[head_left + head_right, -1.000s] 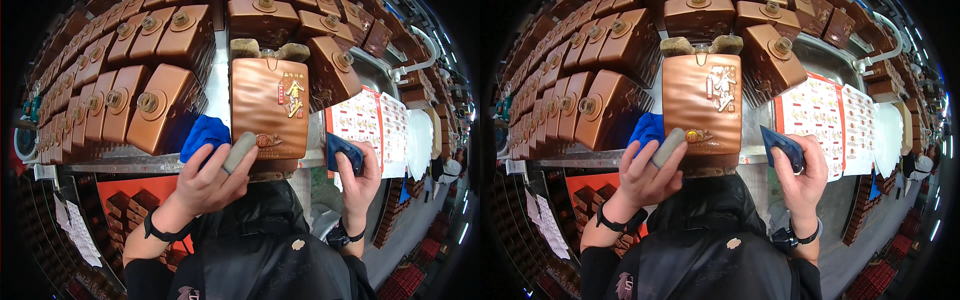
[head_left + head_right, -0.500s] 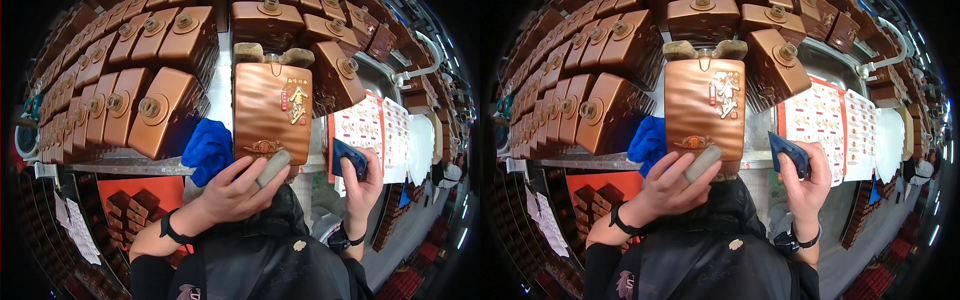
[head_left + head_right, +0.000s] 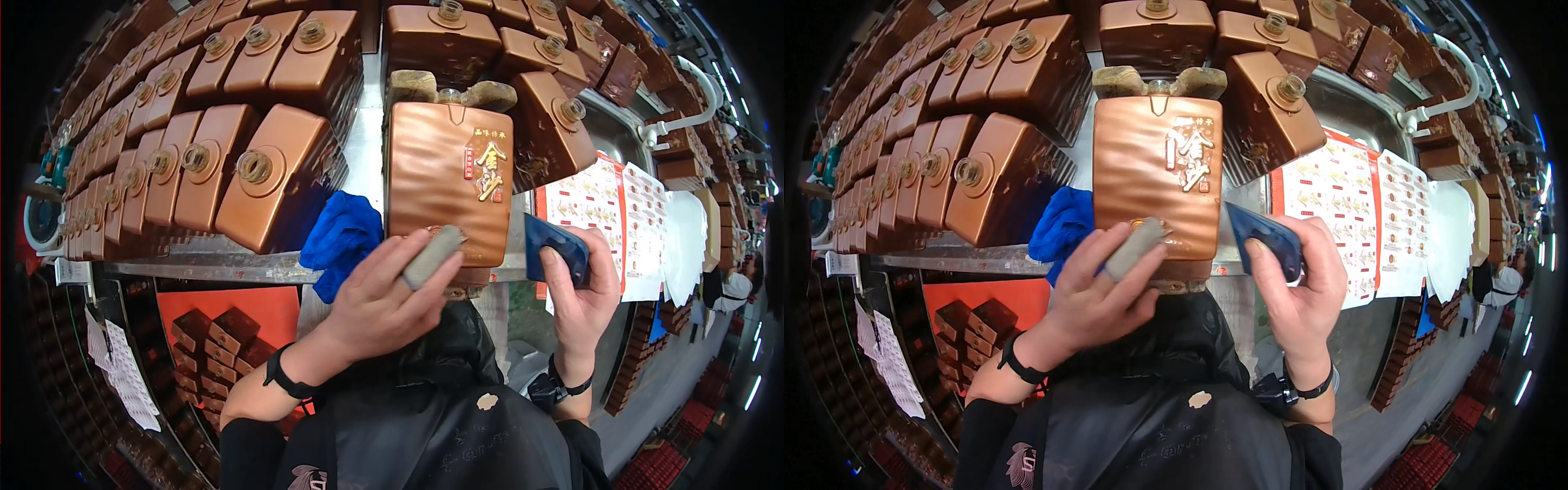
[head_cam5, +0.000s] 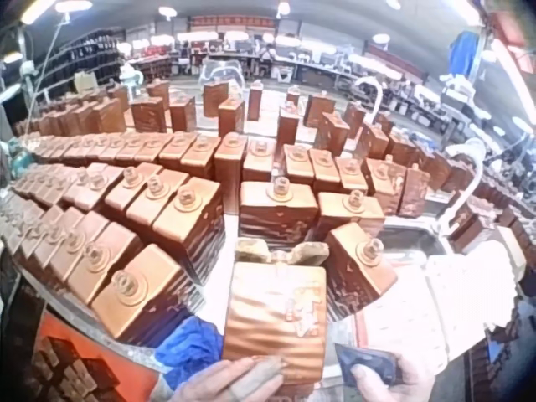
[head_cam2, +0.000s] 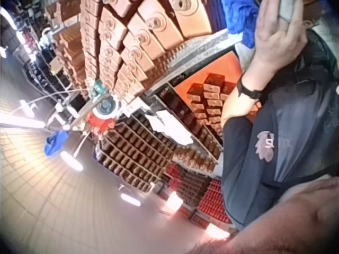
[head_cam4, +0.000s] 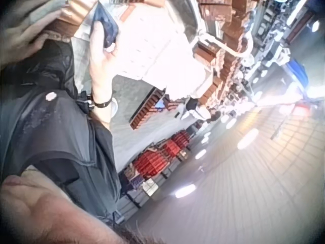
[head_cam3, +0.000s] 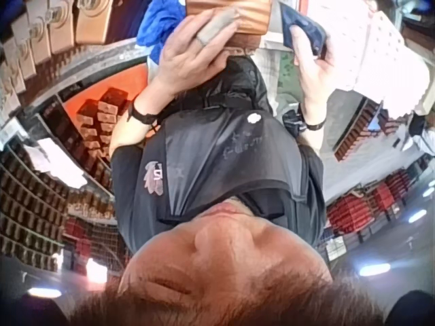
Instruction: Applying decorative labels and security seals to ceramic/glass bottles on a production line.
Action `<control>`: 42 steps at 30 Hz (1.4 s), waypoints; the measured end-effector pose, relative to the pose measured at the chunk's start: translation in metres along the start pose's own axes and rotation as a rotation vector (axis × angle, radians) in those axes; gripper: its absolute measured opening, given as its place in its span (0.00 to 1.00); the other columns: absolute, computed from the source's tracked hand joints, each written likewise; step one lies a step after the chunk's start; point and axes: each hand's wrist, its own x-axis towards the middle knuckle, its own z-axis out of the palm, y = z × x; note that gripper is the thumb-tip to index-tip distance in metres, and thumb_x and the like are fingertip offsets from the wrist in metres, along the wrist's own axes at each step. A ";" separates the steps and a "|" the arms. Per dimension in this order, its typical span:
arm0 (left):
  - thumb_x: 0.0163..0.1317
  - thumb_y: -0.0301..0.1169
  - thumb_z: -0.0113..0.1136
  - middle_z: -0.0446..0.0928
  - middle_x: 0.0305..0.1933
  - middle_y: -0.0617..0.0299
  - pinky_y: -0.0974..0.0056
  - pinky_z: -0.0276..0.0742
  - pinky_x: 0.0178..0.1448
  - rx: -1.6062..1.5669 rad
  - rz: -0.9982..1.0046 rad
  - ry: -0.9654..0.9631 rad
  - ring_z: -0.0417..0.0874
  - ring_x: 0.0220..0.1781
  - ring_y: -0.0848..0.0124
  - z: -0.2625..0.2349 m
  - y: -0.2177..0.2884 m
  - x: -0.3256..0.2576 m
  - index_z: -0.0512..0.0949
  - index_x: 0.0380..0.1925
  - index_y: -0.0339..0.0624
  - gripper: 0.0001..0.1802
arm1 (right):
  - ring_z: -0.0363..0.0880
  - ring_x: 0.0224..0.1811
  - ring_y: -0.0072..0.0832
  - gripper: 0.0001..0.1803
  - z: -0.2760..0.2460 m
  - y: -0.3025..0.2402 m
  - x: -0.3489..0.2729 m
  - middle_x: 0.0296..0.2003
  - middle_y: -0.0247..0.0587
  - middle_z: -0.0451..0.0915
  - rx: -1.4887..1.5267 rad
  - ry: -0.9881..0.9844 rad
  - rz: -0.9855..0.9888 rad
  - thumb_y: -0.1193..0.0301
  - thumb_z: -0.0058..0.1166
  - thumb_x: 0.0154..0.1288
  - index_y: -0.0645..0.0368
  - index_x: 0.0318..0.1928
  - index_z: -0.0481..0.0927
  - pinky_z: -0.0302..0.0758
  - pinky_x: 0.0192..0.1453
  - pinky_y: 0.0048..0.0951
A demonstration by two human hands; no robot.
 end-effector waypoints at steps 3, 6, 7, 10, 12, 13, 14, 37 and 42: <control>0.54 0.32 0.69 0.76 0.62 0.48 0.47 0.75 0.69 0.037 -0.110 0.006 0.73 0.71 0.49 -0.013 -0.003 -0.008 0.79 0.61 0.41 0.31 | 0.79 0.33 0.29 0.14 0.015 -0.014 0.008 0.31 0.39 0.79 -0.042 -0.122 -0.075 0.78 0.68 0.59 0.63 0.45 0.83 0.74 0.38 0.27; 0.56 0.32 0.69 0.76 0.63 0.47 0.46 0.75 0.69 0.071 -0.114 -0.035 0.73 0.71 0.48 -0.015 -0.006 -0.011 0.77 0.63 0.38 0.32 | 0.83 0.33 0.38 0.13 0.028 -0.014 0.020 0.34 0.45 0.81 -0.142 -0.262 -0.205 0.75 0.67 0.60 0.60 0.46 0.84 0.78 0.37 0.34; 0.56 0.32 0.69 0.76 0.63 0.47 0.46 0.75 0.69 0.068 -0.098 -0.006 0.73 0.71 0.48 -0.016 -0.007 -0.011 0.77 0.63 0.38 0.32 | 0.83 0.33 0.39 0.13 0.029 -0.013 0.024 0.34 0.45 0.82 -0.204 -0.317 -0.195 0.74 0.67 0.60 0.60 0.46 0.84 0.78 0.36 0.35; 0.57 0.32 0.70 0.76 0.63 0.43 0.46 0.75 0.69 0.031 -0.132 0.010 0.74 0.70 0.46 -0.018 -0.012 -0.014 0.75 0.64 0.35 0.33 | 0.80 0.30 0.36 0.10 0.007 -0.007 0.031 0.32 0.44 0.81 -0.261 -0.127 -0.064 0.75 0.65 0.61 0.61 0.44 0.84 0.75 0.34 0.33; 0.58 0.32 0.70 0.76 0.62 0.39 0.47 0.75 0.67 -0.043 -0.232 0.051 0.75 0.67 0.43 -0.018 -0.016 -0.017 0.71 0.66 0.31 0.36 | 0.78 0.28 0.31 0.11 -0.003 -0.005 0.029 0.30 0.41 0.80 -0.323 -0.088 -0.116 0.77 0.66 0.60 0.62 0.44 0.85 0.73 0.33 0.30; 0.58 0.32 0.70 0.76 0.62 0.39 0.47 0.75 0.67 -0.040 -0.241 0.057 0.75 0.67 0.43 -0.018 -0.018 -0.018 0.71 0.66 0.31 0.36 | 0.78 0.28 0.30 0.11 -0.006 -0.006 0.026 0.30 0.41 0.79 -0.297 -0.070 -0.082 0.78 0.66 0.60 0.63 0.44 0.85 0.73 0.33 0.29; 0.58 0.32 0.71 0.76 0.62 0.38 0.47 0.75 0.66 -0.061 -0.247 0.072 0.76 0.66 0.42 -0.018 -0.019 -0.018 0.69 0.68 0.30 0.38 | 0.77 0.28 0.29 0.11 -0.006 -0.007 0.022 0.30 0.40 0.79 -0.295 -0.108 -0.111 0.78 0.66 0.59 0.63 0.44 0.85 0.72 0.33 0.29; 0.59 0.34 0.72 0.77 0.61 0.42 0.50 0.76 0.64 -0.288 -0.325 0.002 0.78 0.60 0.43 -0.013 -0.027 -0.014 0.63 0.73 0.35 0.43 | 0.72 0.42 0.33 0.21 0.033 -0.053 0.011 0.33 0.27 0.78 -0.392 -0.595 -0.514 0.76 0.67 0.44 0.50 0.43 0.90 0.67 0.47 0.35; 0.59 0.32 0.72 0.74 0.62 0.40 0.50 0.74 0.64 -0.442 -0.373 -0.058 0.76 0.60 0.43 -0.014 -0.034 -0.012 0.58 0.75 0.34 0.47 | 0.72 0.41 0.33 0.21 0.032 -0.047 0.006 0.32 0.28 0.77 -0.466 -0.466 -0.552 0.73 0.68 0.44 0.49 0.45 0.90 0.66 0.48 0.34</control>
